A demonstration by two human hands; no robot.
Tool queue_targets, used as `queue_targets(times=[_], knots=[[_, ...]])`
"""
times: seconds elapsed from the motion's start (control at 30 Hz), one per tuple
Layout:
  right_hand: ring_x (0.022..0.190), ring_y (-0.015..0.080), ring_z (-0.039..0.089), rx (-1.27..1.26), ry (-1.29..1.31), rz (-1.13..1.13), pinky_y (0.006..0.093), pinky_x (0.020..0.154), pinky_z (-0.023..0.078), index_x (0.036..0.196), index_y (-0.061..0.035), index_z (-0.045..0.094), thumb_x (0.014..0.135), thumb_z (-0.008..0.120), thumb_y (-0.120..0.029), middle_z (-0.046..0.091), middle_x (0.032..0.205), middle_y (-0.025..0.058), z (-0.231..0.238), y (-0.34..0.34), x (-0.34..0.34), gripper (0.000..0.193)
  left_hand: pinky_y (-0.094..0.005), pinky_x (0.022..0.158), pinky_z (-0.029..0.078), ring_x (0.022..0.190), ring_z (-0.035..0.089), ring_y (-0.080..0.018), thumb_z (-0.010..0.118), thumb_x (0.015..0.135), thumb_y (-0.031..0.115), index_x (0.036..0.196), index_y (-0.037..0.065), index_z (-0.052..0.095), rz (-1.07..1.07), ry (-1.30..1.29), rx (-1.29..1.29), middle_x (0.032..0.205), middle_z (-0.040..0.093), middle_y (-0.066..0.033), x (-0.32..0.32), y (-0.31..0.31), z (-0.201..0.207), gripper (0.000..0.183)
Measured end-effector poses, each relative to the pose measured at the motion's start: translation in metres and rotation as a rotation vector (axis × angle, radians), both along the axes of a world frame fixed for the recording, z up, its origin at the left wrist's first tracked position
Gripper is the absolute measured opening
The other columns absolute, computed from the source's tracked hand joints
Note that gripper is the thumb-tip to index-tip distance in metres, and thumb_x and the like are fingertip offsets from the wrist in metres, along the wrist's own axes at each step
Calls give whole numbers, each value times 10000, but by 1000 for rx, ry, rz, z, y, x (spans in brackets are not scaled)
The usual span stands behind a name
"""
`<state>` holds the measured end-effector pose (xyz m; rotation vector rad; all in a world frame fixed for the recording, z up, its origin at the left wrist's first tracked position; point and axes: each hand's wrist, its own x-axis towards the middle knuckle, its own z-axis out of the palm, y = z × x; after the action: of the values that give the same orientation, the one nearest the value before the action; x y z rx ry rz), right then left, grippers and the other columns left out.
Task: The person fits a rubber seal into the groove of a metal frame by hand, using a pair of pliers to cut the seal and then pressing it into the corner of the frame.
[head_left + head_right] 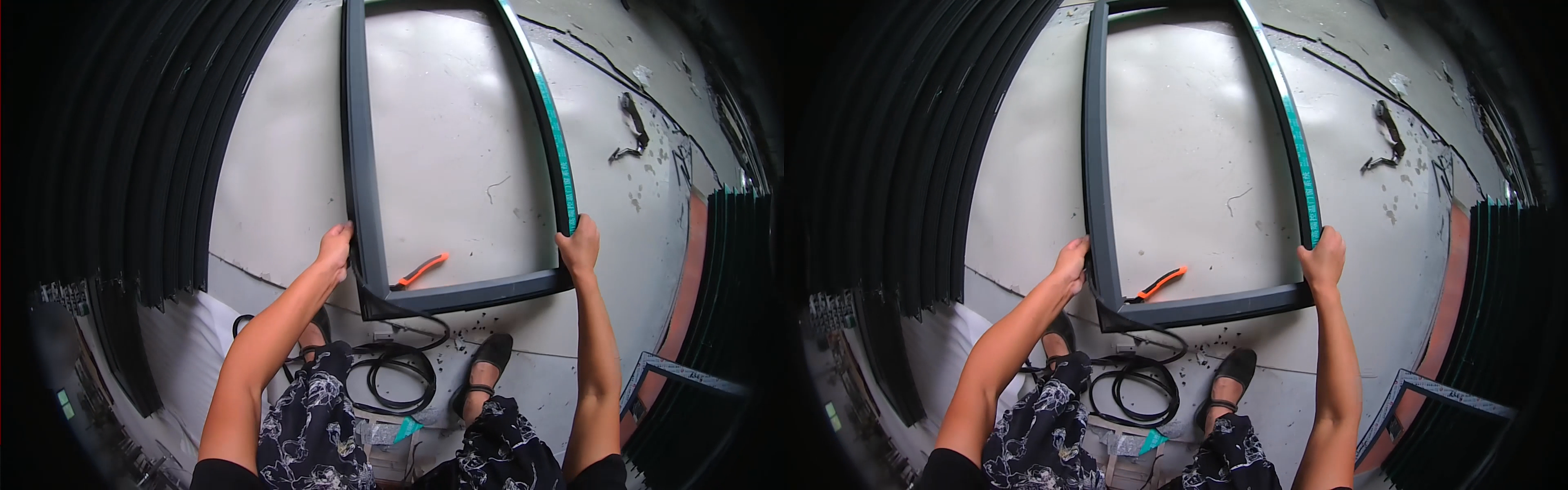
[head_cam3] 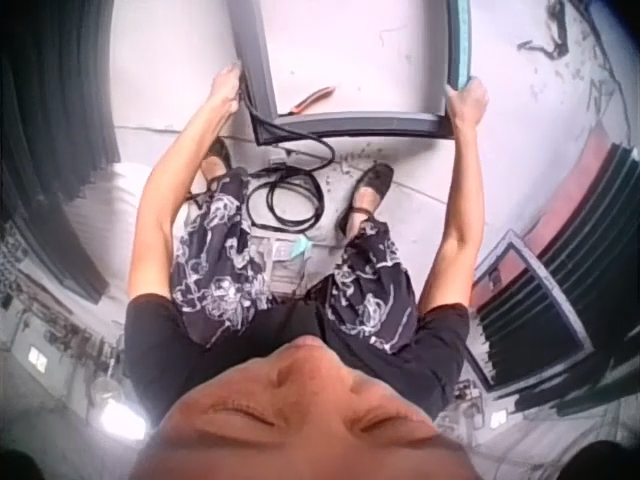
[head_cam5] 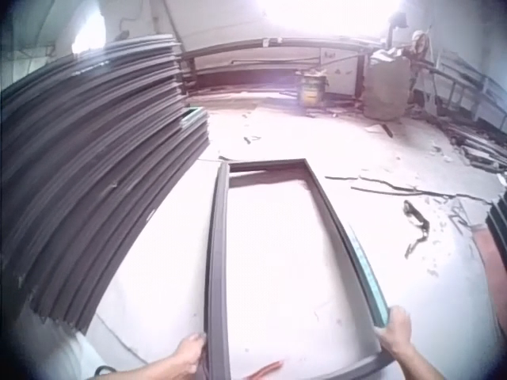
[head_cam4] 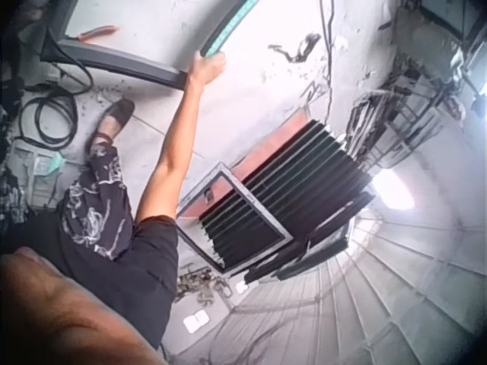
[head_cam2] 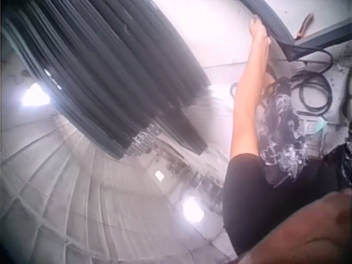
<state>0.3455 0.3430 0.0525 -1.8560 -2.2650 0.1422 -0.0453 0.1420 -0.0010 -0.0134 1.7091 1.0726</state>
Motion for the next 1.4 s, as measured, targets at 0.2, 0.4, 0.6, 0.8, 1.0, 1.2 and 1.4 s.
queue_targets(times=[0.2, 0.4, 0.6, 0.8, 1.0, 1.2, 1.4], knots=[[868, 368, 506, -128, -42, 17, 435, 776, 425, 853, 23, 519, 633, 676, -109, 550, 888, 191, -11, -6, -24, 300, -279, 574, 456, 732, 568, -148, 487, 890, 252, 1011, 5, 549, 7, -42, -119, 910, 592, -73, -29, 13, -18, 282], [1003, 327, 491, -107, 243, 497, 403, 878, 398, 1025, -4, 544, 719, 655, -108, 529, 1061, 156, 41, -115, -89, 342, -272, 464, 412, 685, 555, -135, 490, 889, 246, 989, 27, 553, 27, -57, -156, 858, 578, -61, -32, 23, 5, 250], [923, 282, 542, -302, 275, 717, 356, 794, 453, 1013, -22, 560, 636, 734, -181, 546, 1015, 122, 50, -180, -136, 445, -315, 776, 488, 853, 583, -180, 413, 953, 247, 1013, 39, 522, 93, -294, -12, 929, 587, -60, -38, -1, -2, 242], [695, 191, 530, -87, 158, 850, 298, 596, 432, 878, -71, 551, 704, 553, -72, 520, 776, 47, 25, -195, -154, 175, -328, 799, 487, 868, 584, -189, 433, 947, 237, 1039, 28, 510, 113, -390, 46, 949, 587, -76, -36, -25, -3, 241], [717, 201, 531, -96, 118, 836, 289, 611, 425, 854, -70, 551, 668, 565, -59, 533, 797, 53, 39, -196, -165, 187, -325, 790, 480, 864, 582, -178, 438, 944, 224, 1060, 38, 518, 76, -434, 98, 963, 597, -68, -29, -16, 3, 233], [737, 227, 529, -104, 206, 813, 308, 647, 435, 881, -62, 544, 663, 568, -51, 544, 830, 73, 36, -202, -181, 219, -324, 788, 481, 870, 581, -176, 447, 940, 212, 1052, 37, 521, 104, -422, 105, 971, 597, -65, -33, -22, 8, 221], [684, 211, 510, -182, 11, 954, 320, 589, 431, 854, -66, 524, 666, 544, -61, 493, 742, 55, 46, -179, -182, 189, -329, 790, 489, 854, 587, -185, 448, 940, 207, 1052, 37, 518, 111, -471, 110, 964, 595, -67, -33, -20, 6, 215]])
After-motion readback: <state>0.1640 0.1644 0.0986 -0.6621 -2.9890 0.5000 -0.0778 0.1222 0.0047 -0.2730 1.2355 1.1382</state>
